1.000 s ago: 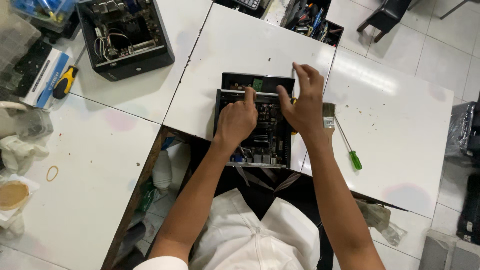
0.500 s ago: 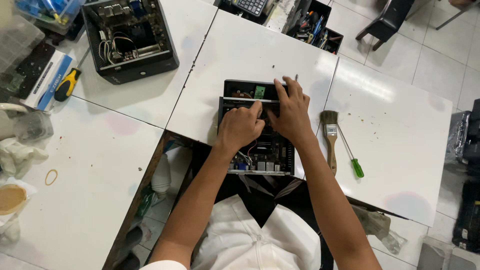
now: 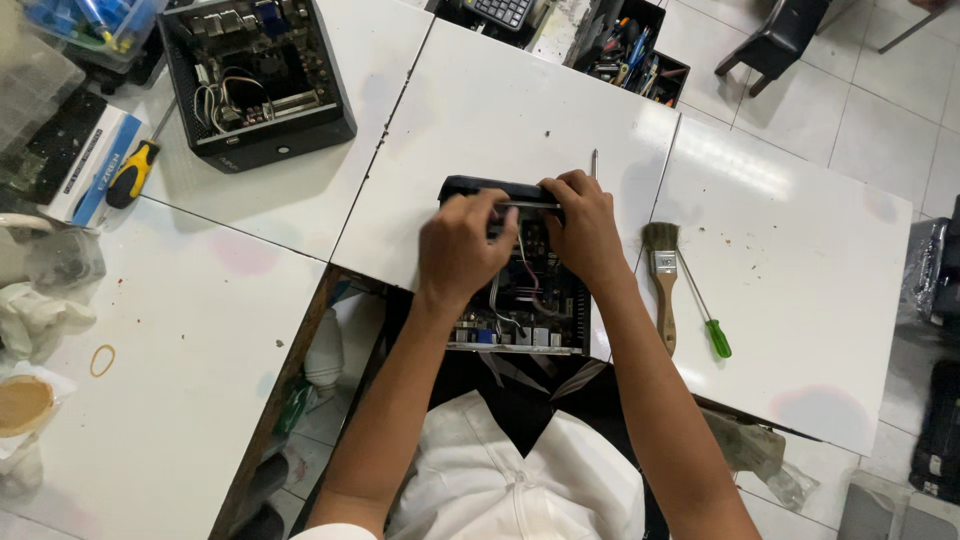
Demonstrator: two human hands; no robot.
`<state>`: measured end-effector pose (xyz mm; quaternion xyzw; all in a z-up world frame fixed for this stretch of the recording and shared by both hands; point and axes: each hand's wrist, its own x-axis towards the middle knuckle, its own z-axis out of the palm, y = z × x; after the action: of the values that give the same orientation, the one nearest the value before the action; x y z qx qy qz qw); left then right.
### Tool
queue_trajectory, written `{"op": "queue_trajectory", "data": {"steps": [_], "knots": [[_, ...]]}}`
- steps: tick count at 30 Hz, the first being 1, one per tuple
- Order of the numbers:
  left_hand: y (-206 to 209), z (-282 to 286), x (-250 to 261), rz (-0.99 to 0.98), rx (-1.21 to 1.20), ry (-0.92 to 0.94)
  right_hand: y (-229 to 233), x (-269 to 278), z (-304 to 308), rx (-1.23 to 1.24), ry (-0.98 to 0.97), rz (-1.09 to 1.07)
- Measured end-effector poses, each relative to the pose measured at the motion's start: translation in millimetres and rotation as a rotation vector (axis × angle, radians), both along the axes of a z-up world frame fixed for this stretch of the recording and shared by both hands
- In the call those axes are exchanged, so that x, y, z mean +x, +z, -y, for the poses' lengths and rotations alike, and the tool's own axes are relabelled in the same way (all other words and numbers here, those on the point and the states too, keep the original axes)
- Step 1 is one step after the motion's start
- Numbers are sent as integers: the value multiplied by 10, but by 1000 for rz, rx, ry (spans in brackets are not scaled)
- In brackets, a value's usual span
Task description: The person works on an open computer case on a white table, using a screwdriver to tighten screws on the motherboard and other internal components. They reposition the case, remove and replace a metal bracket, and use a brush to clean dust from inside the case.
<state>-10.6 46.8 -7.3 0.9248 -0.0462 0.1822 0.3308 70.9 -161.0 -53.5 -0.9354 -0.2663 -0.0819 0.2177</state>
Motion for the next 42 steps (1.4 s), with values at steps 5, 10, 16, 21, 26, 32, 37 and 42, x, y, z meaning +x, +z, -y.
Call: {"op": "queue_trajectory", "data": {"steps": [5, 10, 16, 21, 26, 32, 37, 42], "knots": [[241, -474, 102, 87, 132, 1, -1, -2, 9, 2, -11, -15], [-209, -704, 226, -49, -336, -176, 57, -65, 12, 115, -42, 13], [-154, -613, 206, -33, -152, -72, 217, -130, -30, 105, -11, 69], [-154, -614, 162, -17, -254, -84, 153, -66, -37, 280, 26, 42], [-219, -595, 192, -1, -353, -57, 146, -32, -26, 399, 55, 79], [-307, -560, 192, 31, -354, 15, 186, -69, -32, 431, 53, 82], [-228, -535, 158, -73, -294, 47, 161, -59, -31, 401, 8, -16], [-122, -486, 122, -110, -476, 27, 163, -74, -10, 421, -14, -5]]}}
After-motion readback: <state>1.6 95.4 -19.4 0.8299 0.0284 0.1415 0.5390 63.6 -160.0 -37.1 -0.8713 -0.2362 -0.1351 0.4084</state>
